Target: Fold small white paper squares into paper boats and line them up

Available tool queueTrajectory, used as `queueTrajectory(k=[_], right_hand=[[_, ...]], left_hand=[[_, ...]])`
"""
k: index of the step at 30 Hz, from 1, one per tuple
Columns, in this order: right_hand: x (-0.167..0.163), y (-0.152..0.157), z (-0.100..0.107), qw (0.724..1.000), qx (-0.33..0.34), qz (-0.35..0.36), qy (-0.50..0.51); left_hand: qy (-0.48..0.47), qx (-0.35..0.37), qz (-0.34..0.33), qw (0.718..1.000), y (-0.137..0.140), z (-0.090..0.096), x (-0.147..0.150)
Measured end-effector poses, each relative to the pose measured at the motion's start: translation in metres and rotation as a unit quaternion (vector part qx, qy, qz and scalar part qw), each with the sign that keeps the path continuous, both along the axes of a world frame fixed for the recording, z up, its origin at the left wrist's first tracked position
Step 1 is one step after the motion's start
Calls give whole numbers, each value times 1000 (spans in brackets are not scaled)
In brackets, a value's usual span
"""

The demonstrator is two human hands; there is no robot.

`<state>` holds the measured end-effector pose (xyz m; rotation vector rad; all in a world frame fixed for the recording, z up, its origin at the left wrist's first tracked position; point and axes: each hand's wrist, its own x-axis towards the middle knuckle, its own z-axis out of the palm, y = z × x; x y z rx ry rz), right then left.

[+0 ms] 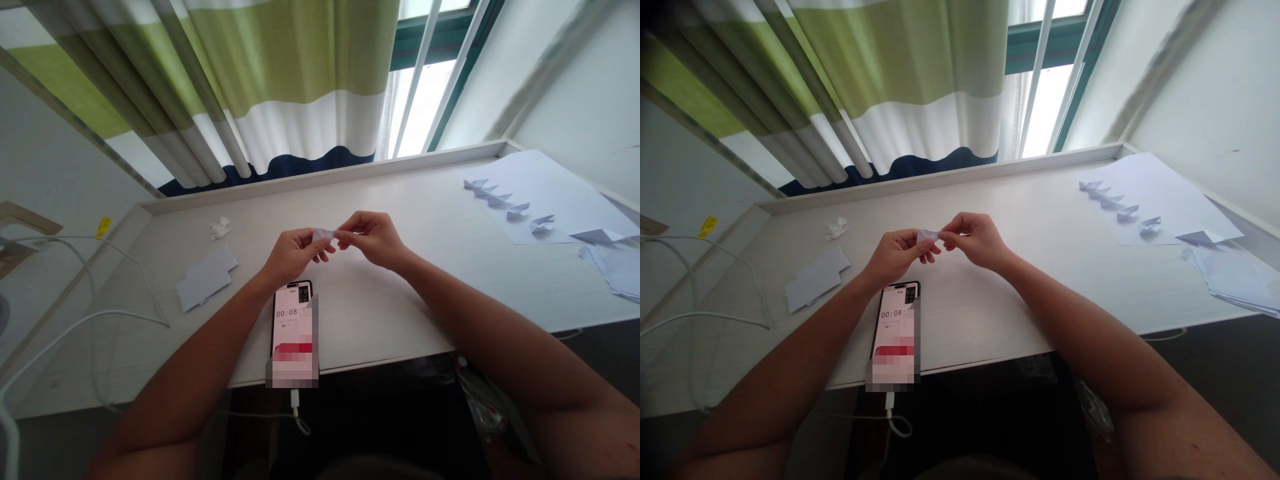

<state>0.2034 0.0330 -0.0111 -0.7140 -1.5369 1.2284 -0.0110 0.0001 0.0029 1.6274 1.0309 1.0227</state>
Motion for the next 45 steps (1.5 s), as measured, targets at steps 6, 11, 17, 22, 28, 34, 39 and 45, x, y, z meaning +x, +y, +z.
queueTrajectory(k=[6, 11, 17, 22, 28, 34, 39, 45], right_hand=[[1, 1, -1, 1000, 4, 14, -25], [1, 3, -3, 999, -2, 29, -34], [-1, 3, -6, 1000, 17, 15, -21], [1, 0, -7, 987, 104, -30, -119], [5, -1, -2, 969, 196, -27, -146], [6, 0, -2, 957, 229, -36, -177], [6, 2, -2, 953, 236, -32, -189], [-1, -5, -2, 976, 163, -45, -137]], left_hand=[[-14, -20, 18, 1000, 1, -5, 0], [-8, 8, 30, 999, 1, -6, 1], [-8, 65, 49, 997, -3, -7, 2], [-4, 69, 54, 996, -1, -8, 2], [-17, 69, 56, 996, 1, -9, 4], [10, 92, 57, 994, -1, -10, 5], [66, 143, 76, 985, -5, -9, 7], [40, 106, 88, 990, -6, -8, 7]])
